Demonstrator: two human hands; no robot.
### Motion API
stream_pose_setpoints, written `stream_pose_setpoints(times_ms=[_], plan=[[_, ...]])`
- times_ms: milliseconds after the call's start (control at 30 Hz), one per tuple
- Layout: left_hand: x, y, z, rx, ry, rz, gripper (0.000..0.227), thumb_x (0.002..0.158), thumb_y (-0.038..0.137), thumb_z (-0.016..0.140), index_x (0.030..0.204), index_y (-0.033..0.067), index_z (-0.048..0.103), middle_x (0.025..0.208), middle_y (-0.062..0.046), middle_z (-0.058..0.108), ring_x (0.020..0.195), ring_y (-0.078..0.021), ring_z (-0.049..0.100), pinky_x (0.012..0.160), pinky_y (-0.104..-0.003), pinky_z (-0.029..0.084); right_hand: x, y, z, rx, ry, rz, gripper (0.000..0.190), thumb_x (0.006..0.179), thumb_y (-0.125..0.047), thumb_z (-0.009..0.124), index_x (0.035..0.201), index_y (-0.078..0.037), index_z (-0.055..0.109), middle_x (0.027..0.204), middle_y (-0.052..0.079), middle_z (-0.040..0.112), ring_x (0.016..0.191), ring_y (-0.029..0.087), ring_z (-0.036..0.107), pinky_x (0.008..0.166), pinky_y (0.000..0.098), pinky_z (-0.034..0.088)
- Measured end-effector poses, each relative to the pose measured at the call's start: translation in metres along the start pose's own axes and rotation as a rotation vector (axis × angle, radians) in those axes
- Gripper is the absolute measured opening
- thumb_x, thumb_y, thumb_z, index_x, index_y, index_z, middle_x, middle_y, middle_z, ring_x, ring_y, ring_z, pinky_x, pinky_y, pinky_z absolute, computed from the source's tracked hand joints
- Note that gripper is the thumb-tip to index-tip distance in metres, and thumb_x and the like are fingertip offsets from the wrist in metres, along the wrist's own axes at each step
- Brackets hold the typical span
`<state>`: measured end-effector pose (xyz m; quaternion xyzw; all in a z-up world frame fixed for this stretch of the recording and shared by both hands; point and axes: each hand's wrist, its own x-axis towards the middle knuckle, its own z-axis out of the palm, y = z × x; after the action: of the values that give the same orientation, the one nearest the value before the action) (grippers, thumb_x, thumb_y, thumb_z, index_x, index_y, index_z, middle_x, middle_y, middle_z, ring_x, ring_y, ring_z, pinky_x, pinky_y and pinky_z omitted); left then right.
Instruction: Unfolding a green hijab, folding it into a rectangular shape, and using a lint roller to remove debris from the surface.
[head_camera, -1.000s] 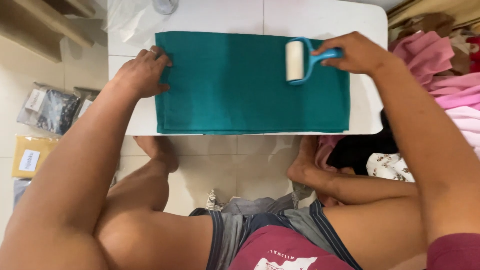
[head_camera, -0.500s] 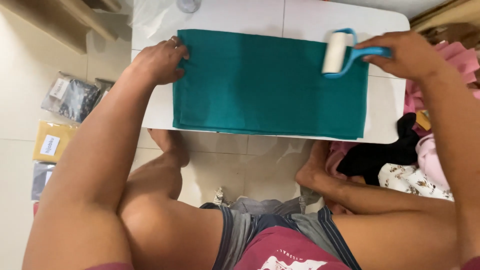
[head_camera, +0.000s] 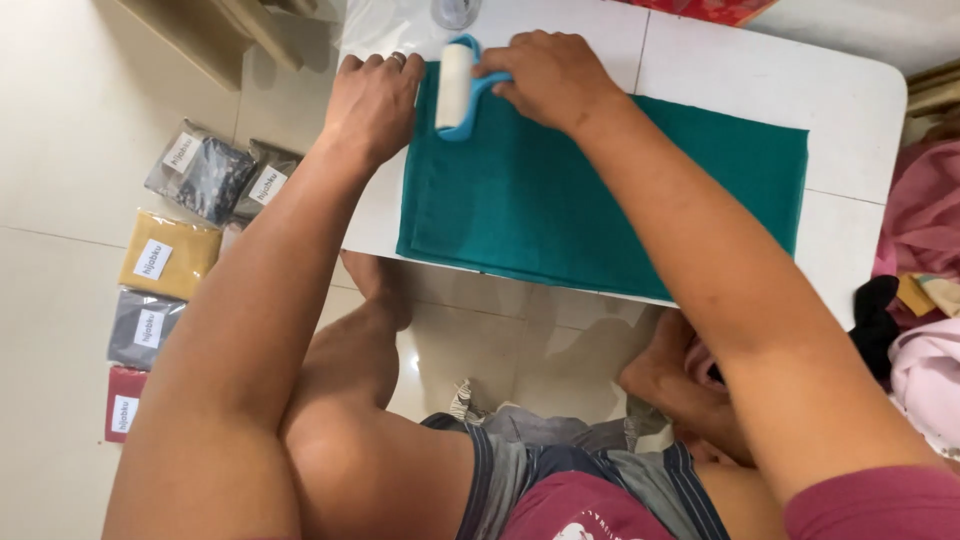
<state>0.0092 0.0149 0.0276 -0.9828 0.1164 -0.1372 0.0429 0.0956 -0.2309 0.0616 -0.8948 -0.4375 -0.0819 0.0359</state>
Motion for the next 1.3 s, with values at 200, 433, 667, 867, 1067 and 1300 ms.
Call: stream_pose_setpoints(times_ms=[200,433,667,867,1067,1300], plan=[[-0.012,0.01,-0.007,-0.163,-0.071,0.051,0.033,0.095,0.012,0.06,0.128,0.0065,0.057,0.11,-0.016,0.07,0.098,-0.0345,0.068,0.086,-0.044,0.048,-0.005,-0.002,0.011,0.167,0.004,0.062,0.033,0.091,-0.02,0.078,0.122,-0.028,0.078,0.105,0.004,0.076,0.093,0.027,0.07,0.086,0.0418,0.055],[-0.016,0.009,0.014,-0.221,-0.387,0.057,0.052,0.078,0.018,0.078,0.127,0.0133,0.061,0.128,-0.009,0.064,0.114,-0.0311,0.063,0.092,-0.045,0.053,-0.087,0.075,-0.021,0.33,-0.15,0.055,0.035,0.095,-0.011,0.074,0.129,-0.015,0.074,0.11,0.01,0.076,0.089,0.03,0.071,0.087,0.0444,0.054],[-0.006,0.015,0.016,-0.129,-0.454,0.061,0.05,0.081,0.023,0.075,0.129,0.0156,0.064,0.131,-0.006,0.062,0.113,-0.0296,0.063,0.092,-0.045,0.055,-0.216,0.176,-0.059,0.177,-0.213,0.108,0.036,0.098,-0.018,0.071,0.134,-0.017,0.072,0.12,0.014,0.073,0.09,0.036,0.07,0.088,0.0475,0.054],[0.003,0.017,0.021,-0.066,-0.526,0.07,0.049,0.082,0.027,0.078,0.128,0.0168,0.066,0.134,-0.005,0.062,0.116,-0.0285,0.064,0.095,-0.045,0.056,-0.313,0.236,-0.079,-0.007,-0.366,0.341,0.036,0.098,-0.022,0.07,0.133,-0.027,0.071,0.114,0.007,0.074,0.089,0.033,0.072,0.083,0.0457,0.058],[0.005,0.016,0.028,-0.009,-0.589,0.048,0.051,0.083,0.03,0.076,0.132,0.0196,0.065,0.147,-0.005,0.058,0.124,-0.0267,0.062,0.099,-0.045,0.055,-0.352,0.254,-0.086,-0.044,-0.476,0.536,0.04,0.099,-0.023,0.07,0.138,-0.031,0.067,0.1,0.008,0.077,0.075,0.028,0.072,0.075,0.043,0.059],[0.012,0.006,0.031,-0.069,-0.599,0.133,0.038,0.088,0.03,0.069,0.124,0.0172,0.071,0.126,-0.013,0.067,0.118,-0.0351,0.069,0.092,-0.051,0.06,-0.31,0.214,-0.178,0.062,-0.001,0.424,0.029,0.102,-0.035,0.062,0.13,-0.028,0.07,0.111,0.015,0.074,0.105,0.042,0.071,0.09,0.0543,0.056]])
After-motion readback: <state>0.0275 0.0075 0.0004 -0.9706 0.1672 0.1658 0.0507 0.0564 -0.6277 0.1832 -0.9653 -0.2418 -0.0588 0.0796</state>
